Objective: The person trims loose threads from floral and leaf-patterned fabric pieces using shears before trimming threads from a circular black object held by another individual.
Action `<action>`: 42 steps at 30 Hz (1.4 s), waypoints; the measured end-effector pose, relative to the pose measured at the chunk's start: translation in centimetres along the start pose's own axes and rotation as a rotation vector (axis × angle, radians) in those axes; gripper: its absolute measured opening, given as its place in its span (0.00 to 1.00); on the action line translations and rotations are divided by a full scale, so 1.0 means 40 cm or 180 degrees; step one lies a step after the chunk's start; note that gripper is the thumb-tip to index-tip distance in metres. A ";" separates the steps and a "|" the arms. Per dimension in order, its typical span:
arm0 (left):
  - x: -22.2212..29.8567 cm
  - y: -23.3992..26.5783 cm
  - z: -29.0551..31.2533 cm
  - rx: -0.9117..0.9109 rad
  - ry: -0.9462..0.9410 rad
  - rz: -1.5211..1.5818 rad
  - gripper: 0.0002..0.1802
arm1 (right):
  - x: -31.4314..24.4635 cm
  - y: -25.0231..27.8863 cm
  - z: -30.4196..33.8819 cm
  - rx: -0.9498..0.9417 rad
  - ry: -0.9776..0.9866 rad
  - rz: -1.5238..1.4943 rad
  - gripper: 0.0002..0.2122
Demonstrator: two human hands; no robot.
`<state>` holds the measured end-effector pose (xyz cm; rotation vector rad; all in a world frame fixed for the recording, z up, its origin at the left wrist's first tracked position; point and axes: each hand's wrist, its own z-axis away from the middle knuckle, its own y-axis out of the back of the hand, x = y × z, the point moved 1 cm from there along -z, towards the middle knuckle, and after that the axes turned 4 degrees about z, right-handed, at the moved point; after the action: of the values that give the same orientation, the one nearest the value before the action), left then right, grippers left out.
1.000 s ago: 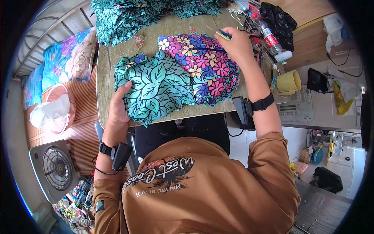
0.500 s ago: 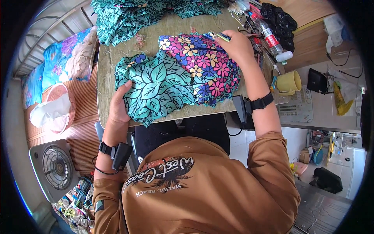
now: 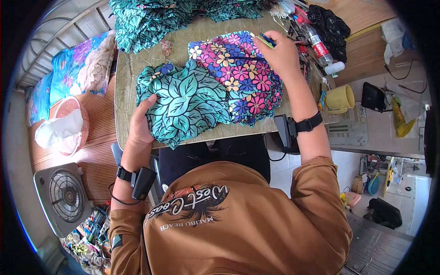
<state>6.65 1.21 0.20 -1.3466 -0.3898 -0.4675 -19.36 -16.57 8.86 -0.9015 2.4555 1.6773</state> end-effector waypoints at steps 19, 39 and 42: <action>-0.001 0.005 -0.003 -0.0027 -0.0029 -0.0037 0.27 | -0.055 0.011 0.006 0.0510 0.0652 -0.0132 0.10; 0.005 0.010 0.011 0.0251 -0.0009 -0.0360 0.29 | -0.278 -0.013 0.165 -0.1928 0.1375 -0.1607 0.12; 0.001 -0.002 0.010 0.0016 -0.0121 0.0027 0.28 | -0.190 0.009 0.143 -0.0976 0.1025 -0.1653 0.15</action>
<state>6.64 1.58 0.38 -1.3533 -0.4161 -0.4341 -14.87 -8.21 9.34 -1.7832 1.8778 1.8301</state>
